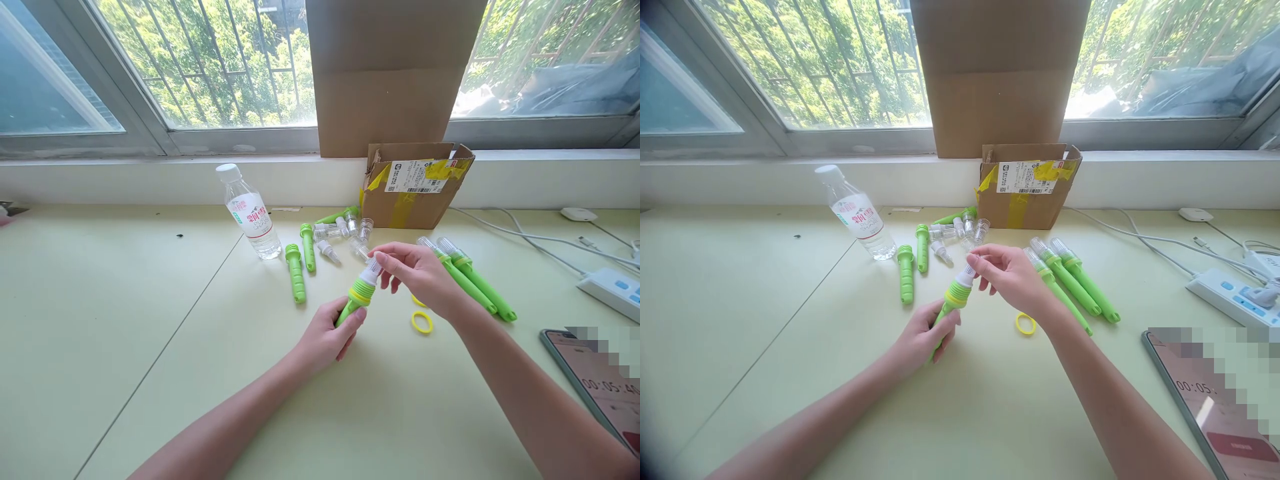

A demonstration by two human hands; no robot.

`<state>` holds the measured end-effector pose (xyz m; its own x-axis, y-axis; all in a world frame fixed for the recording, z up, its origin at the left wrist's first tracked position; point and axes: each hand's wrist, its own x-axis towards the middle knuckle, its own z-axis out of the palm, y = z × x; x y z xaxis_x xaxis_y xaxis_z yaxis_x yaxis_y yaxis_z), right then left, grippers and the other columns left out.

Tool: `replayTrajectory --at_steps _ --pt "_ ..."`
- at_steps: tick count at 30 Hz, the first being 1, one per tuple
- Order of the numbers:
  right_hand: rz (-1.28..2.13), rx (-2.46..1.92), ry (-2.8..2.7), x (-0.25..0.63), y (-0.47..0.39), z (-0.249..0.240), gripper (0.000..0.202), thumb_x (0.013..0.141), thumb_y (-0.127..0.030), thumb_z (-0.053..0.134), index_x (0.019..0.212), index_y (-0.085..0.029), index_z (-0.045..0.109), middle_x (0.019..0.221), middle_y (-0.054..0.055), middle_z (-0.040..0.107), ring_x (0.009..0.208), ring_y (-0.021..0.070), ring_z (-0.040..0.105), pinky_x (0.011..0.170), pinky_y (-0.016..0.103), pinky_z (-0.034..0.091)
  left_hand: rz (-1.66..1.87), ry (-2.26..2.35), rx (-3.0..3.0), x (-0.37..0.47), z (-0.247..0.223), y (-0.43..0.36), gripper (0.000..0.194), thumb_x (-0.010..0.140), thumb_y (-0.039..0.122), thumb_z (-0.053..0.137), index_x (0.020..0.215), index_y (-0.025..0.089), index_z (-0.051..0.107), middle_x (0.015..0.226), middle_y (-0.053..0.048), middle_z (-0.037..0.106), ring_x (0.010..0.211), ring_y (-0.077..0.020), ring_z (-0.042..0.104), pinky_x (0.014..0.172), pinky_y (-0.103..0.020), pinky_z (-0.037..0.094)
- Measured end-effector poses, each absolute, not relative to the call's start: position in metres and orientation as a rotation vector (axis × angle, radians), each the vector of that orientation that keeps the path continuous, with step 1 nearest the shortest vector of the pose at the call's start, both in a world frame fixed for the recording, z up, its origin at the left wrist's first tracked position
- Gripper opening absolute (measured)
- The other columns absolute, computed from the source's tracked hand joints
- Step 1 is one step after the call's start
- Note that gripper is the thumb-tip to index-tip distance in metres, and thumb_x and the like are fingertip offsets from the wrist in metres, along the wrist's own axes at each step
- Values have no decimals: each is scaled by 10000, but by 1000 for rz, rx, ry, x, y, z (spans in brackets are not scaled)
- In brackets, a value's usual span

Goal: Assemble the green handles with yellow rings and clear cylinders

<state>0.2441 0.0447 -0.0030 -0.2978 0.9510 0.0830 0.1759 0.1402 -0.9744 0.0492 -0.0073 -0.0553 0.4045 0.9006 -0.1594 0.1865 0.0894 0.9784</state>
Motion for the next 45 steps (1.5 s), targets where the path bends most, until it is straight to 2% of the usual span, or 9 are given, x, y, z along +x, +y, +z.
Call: replayTrajectory --at_steps 9,18,21,24,27,30,33,36,45 --pt "1232 -1092 -1639 243 45 -5 395 857 -557 543 1010 -217 674 810 26 637 630 122 591 520 245 494 735 1044 1392 50 -55 -8 322 897 498 487 788 197 457 504 89 398 378 -58 360 406 -203 311" --pt "1183 -1170 -1569 244 51 -17 515 852 -644 466 908 -172 663 782 54 641 612 135 598 493 243 474 742 1059 1391 50 -55 -9 327 896 506 487 789 198 462 492 89 401 370 -61 365 410 -204 310" --pt "1112 -1236 -1544 245 55 -28 517 875 -634 423 915 -172 652 795 56 646 621 143 601 500 254 472 729 1063 1387 50 -54 -9 329 898 508 486 788 199 457 494 89 400 373 -59 367 413 -203 310" --pt "844 -1357 -1701 245 58 -42 405 904 -535 434 895 -195 653 824 48 648 735 175 604 585 281 481 719 1066 1384 50 -54 -9 332 899 509 485 786 198 454 502 87 401 378 -59 369 414 -203 312" --pt "550 -1423 -1910 242 61 -57 309 909 -393 435 1016 -197 648 1007 82 634 923 218 588 744 338 492 718 1068 1383 49 -54 -9 337 897 513 486 786 198 453 508 86 401 377 -59 368 412 -205 311" --pt "298 -1522 -2080 236 62 -71 354 888 -327 449 1161 -169 609 1253 142 528 1173 292 468 958 422 414 723 1060 1383 50 -54 -8 332 897 511 489 793 197 457 498 89 396 375 -62 365 415 -208 311" --pt "203 -1660 -2185 232 62 -78 410 885 -327 447 1261 -202 554 1395 150 407 1243 332 395 980 458 380 724 1058 1385 50 -53 -8 326 898 504 488 796 195 465 488 90 401 372 -64 366 423 -212 318" --pt "176 -1719 -2244 229 63 -80 416 886 -328 439 1263 -198 556 1435 167 368 1280 352 362 985 472 362 725 1063 1380 50 -53 -8 325 896 504 489 794 196 470 488 89 409 373 -62 368 424 -210 315" --pt "77 -1645 -2273 223 76 -79 311 873 -272 466 1114 -208 652 1211 136 599 1158 296 477 933 422 372 743 1047 1368 50 -54 -8 321 888 502 494 791 196 472 486 91 404 363 -62 362 410 -207 310"
